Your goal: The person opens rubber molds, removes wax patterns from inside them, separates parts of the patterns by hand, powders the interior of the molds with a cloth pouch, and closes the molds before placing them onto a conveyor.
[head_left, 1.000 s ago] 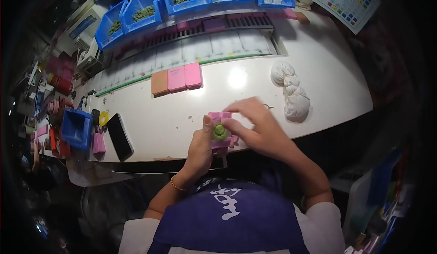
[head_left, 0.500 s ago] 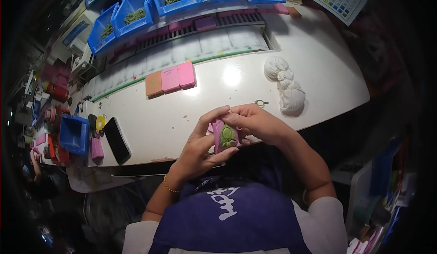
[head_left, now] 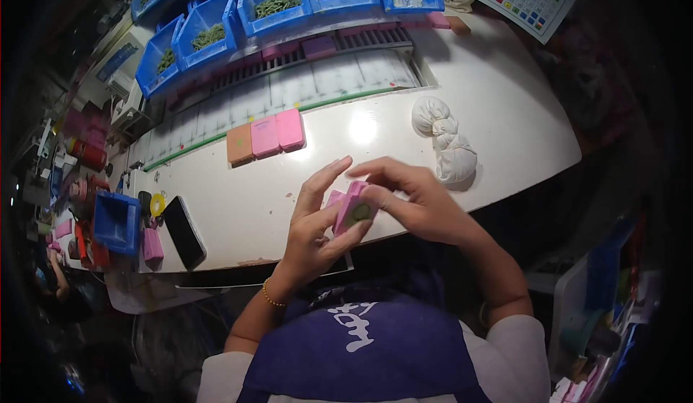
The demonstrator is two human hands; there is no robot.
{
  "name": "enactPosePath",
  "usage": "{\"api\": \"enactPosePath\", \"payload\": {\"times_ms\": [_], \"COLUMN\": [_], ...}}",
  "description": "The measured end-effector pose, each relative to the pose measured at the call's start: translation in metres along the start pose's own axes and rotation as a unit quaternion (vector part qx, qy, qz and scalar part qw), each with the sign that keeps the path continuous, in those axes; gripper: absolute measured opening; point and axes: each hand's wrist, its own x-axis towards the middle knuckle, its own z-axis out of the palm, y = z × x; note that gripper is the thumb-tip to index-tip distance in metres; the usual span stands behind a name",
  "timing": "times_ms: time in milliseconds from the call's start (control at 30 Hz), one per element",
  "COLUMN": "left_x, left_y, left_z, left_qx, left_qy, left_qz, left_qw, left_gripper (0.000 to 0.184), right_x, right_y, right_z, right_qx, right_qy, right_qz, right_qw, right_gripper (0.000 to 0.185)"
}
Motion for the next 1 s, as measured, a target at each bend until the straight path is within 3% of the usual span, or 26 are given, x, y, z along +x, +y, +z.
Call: {"api": "enactPosePath", "payload": {"times_ms": [67,100,200,300,367,433,467,500,533,567,600,633,700,767,867,933,1000], "left_x": [0.000,-0.001,-0.003,-0.005,-0.006,-0.009,-0.010,-0.011,-0.012,-0.013,-0.013,-0.011,-0.009,-0.007,-0.005,-0.001,0.006], "left_y": [0.004,0.006,0.001,-0.003,-0.006,-0.009,-0.010,-0.009,-0.008,-0.007,-0.011,-0.014,-0.019,-0.026,-0.031,-0.031,-0.027], "left_z": [-0.002,-0.002,-0.004,-0.004,0.006,0.006,0.005,0.002,-0.002,-0.006,-0.008,-0.008,-0.006,-0.007,-0.010,-0.010,-0.008], "left_qx": [0.022,0.044,0.012,0.040,-0.036,0.001,0.039,0.039,0.070,0.102,0.103,0.105,0.103,0.121,0.143,0.127,0.121], "left_qy": [-0.012,-0.021,-0.030,-0.041,-0.028,-0.023,-0.018,-0.017,-0.005,0.007,0.015,0.018,0.044,0.042,0.039,0.030,0.018], "left_qz": [0.032,0.060,0.079,0.141,0.131,0.123,0.112,0.113,0.081,0.049,0.049,0.050,0.057,0.066,0.058,0.044,0.067], "left_qw": [0.999,0.997,0.996,0.988,0.990,0.992,0.993,0.993,0.994,0.994,0.993,0.993,0.992,0.990,0.987,0.990,0.990], "left_gripper": [0.024,0.025,0.027,0.028,0.027,0.027,0.027,0.027,0.026,0.026,0.024,0.024,0.022,0.022,0.023,0.022,0.022], "right_x": [0.004,0.006,0.010,0.010,0.011,0.013,0.012,0.016,0.023,0.020,0.013,0.008,0.001,0.000,-0.008,-0.022,-0.031], "right_y": [0.021,0.028,0.035,0.032,0.029,0.041,0.036,0.040,0.057,0.057,0.060,0.065,0.079,0.082,0.065,0.030,0.026], "right_z": [0.011,0.015,0.020,0.031,0.033,0.028,0.019,0.008,-0.004,-0.028,-0.041,-0.050,-0.060,-0.067,-0.065,-0.047,-0.022], "right_qx": [0.305,0.306,0.430,0.484,0.492,0.354,0.275,0.089,-0.202,-0.408,-0.517,-0.517,-0.411,-0.418,-0.343,-0.166,-0.217], "right_qy": [-0.094,-0.093,-0.161,-0.119,-0.089,-0.071,-0.010,0.102,0.256,0.266,0.259,0.258,0.150,0.160,0.220,0.268,0.153], "right_qz": [0.112,0.111,0.177,0.239,0.255,0.224,0.173,0.096,-0.032,-0.080,-0.027,-0.031,0.134,0.118,0.041,-0.084,-0.238], "right_qw": [0.941,0.941,0.871,0.834,0.827,0.905,0.946,0.986,0.945,0.870,0.816,0.816,0.889,0.887,0.912,0.945,0.934], "right_gripper": [0.033,0.033,0.029,0.026,0.025,0.022,0.021,0.022,0.022,0.030,0.038,0.038,0.048,0.049,0.051,0.054,0.055]}}
